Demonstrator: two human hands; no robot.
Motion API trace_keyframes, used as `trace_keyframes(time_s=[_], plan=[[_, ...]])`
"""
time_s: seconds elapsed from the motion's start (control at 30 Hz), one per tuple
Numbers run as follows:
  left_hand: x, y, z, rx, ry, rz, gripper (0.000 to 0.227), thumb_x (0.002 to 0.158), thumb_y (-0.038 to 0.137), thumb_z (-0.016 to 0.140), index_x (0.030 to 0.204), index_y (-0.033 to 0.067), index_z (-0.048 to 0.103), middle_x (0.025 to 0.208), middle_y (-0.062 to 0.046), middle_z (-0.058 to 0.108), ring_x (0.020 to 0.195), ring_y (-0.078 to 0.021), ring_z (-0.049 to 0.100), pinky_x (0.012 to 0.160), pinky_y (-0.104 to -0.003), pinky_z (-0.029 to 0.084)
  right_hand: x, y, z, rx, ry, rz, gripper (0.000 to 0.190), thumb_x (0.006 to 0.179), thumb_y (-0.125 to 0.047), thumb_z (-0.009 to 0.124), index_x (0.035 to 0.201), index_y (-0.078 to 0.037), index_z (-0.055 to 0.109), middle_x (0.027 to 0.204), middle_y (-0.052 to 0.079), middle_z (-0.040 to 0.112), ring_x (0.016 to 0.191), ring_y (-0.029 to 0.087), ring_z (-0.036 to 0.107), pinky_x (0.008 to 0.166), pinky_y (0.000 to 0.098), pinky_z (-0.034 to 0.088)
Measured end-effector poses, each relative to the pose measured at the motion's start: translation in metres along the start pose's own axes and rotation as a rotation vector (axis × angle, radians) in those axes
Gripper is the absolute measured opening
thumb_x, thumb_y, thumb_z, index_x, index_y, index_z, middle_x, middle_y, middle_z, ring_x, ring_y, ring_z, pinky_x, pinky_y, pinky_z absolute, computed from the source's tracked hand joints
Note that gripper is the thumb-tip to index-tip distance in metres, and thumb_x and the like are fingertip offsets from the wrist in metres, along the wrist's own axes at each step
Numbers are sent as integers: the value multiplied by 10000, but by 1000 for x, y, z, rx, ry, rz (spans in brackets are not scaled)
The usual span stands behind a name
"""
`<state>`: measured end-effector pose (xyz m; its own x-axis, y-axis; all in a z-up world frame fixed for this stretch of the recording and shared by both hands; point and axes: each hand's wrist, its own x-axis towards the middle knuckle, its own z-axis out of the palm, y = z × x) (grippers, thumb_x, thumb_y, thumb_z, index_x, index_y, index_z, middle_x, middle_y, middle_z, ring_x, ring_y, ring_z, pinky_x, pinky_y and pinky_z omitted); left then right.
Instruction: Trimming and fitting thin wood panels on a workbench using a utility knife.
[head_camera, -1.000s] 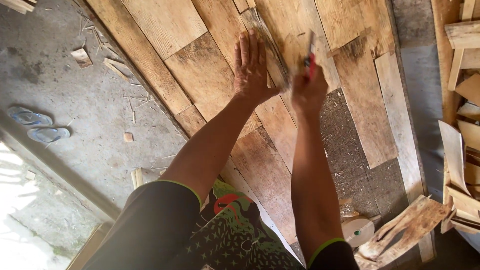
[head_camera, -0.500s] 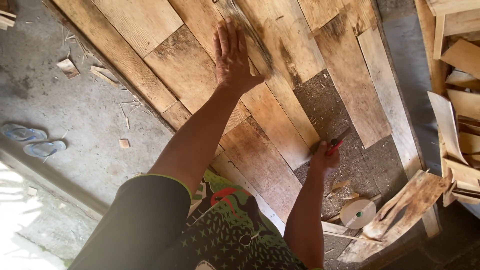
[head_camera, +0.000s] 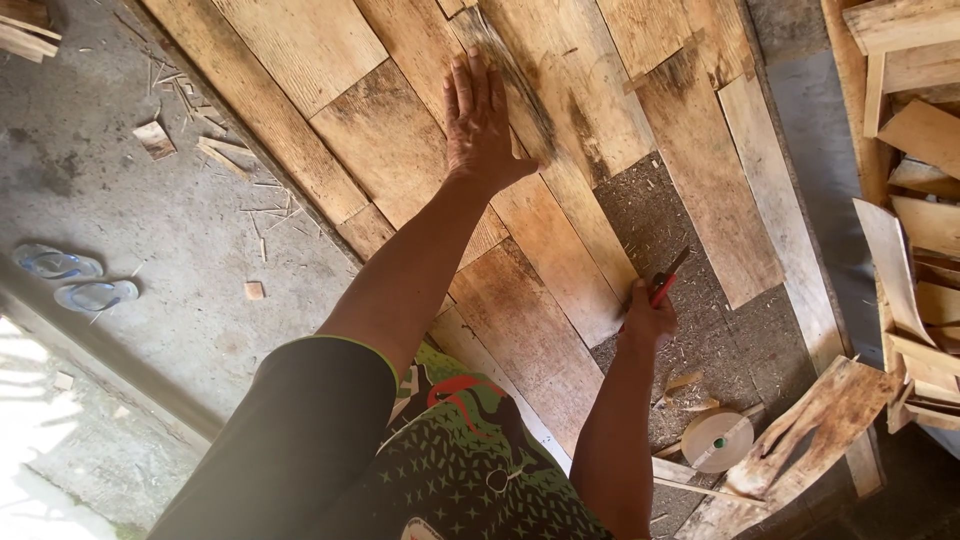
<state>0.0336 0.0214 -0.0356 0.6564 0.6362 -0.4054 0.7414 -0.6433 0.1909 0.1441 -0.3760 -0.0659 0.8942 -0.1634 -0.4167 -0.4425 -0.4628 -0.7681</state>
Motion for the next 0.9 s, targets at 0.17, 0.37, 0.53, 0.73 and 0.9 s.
trace_keyframes(time_s=[0.17,0.37,0.53,0.73,0.9], plan=[[0,0,-1,-11,-2,6,1531,651,965,604,1622,-67,25,1668,-343,-42,1564,-509,-1,1285,-573,66,18,15,-4,29,10,47,118,907,-98,810,996,-67,739,791,-5,694,603,78,580,507,244,455],[1,-1,4,-33,11,12,1542,649,956,626,1618,-76,13,1666,-349,-43,1563,-513,0,1287,-577,67,30,17,-7,41,-35,81,133,903,-86,818,995,-44,731,808,20,698,609,98,602,497,255,475],[1,-2,5,-59,20,10,1548,651,949,638,1614,-80,-3,1668,-350,-45,1568,-514,0,1290,-575,64,19,0,-3,2,-17,156,138,893,-95,818,991,-35,741,814,35,717,608,102,616,489,264,487],[1,-1,4,-73,20,6,1543,653,944,640,1617,-73,-5,1672,-341,-49,1570,-503,-14,1295,-573,55,34,14,-6,-53,39,157,176,863,-102,846,999,-37,756,854,27,731,660,100,627,538,259,502],[10,-2,13,-86,21,4,1463,703,908,648,1617,-53,30,1675,-333,-36,1568,-492,-11,1287,-572,67,45,23,-8,-98,15,132,195,864,-135,873,991,-40,760,883,0,727,717,79,613,608,238,502]])
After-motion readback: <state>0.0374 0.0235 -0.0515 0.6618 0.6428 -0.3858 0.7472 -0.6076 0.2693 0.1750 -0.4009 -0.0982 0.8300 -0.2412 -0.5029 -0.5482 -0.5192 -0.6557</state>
